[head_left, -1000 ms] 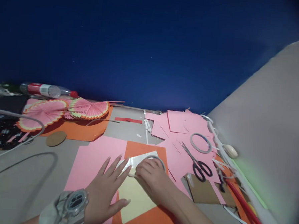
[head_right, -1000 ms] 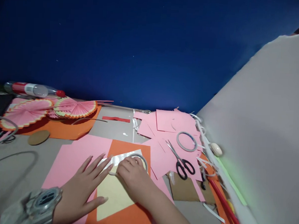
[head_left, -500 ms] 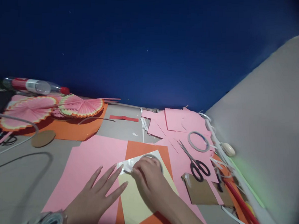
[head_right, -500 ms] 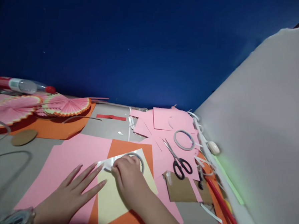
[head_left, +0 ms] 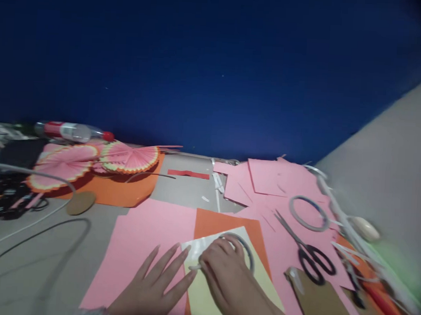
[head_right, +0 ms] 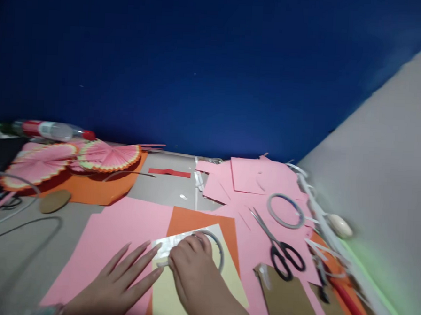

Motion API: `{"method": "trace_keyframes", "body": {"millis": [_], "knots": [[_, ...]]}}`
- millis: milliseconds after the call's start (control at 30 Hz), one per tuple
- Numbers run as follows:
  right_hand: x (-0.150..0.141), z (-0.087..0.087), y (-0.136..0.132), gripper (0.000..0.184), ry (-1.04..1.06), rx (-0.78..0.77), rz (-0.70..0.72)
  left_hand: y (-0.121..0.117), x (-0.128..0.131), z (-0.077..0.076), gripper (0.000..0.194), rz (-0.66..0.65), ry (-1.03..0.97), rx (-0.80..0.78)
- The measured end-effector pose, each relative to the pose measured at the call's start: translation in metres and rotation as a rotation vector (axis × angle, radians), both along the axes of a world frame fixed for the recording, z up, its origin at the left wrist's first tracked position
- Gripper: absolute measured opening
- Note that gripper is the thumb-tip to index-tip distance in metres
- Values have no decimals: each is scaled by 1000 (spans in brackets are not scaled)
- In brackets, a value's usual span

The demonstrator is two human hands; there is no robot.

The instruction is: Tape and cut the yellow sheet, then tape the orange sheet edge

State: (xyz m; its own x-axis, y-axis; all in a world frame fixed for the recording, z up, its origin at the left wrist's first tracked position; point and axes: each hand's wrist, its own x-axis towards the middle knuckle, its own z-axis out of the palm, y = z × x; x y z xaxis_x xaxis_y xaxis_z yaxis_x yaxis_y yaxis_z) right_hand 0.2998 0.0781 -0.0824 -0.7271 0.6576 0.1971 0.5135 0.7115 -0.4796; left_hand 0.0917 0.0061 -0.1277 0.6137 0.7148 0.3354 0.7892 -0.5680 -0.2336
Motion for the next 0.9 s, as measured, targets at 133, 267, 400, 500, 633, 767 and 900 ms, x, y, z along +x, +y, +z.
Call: {"method": "trace_keyframes", "body": {"millis": [133, 267, 400, 500, 633, 767, 900], "knots": [[0, -4, 3, 14, 58, -12, 0, 0, -7, 8, 63, 19, -152, -179], [0, -5, 2, 12, 71, 0, 2, 0, -7, 27, 51, 27, -246, -265], [-1, 0, 1, 12, 94, -14, -20, 2, -4, 35, 34, 10, -307, -184], [-1, 1, 3, 11, 110, -28, -6, 3, -3, 24, 34, -10, -329, -139], [-1, 0, 4, 11, 114, -26, 21, 0, -1, 17, 33, 7, -391, -172], [-1, 2, 4, 11, 113, -40, 3, 7, -16, 43, 23, 285, -338, -307], [-1, 4, 3, 11, 122, -62, -9, 33, -80, 74, 29, 793, -148, -277]]}}
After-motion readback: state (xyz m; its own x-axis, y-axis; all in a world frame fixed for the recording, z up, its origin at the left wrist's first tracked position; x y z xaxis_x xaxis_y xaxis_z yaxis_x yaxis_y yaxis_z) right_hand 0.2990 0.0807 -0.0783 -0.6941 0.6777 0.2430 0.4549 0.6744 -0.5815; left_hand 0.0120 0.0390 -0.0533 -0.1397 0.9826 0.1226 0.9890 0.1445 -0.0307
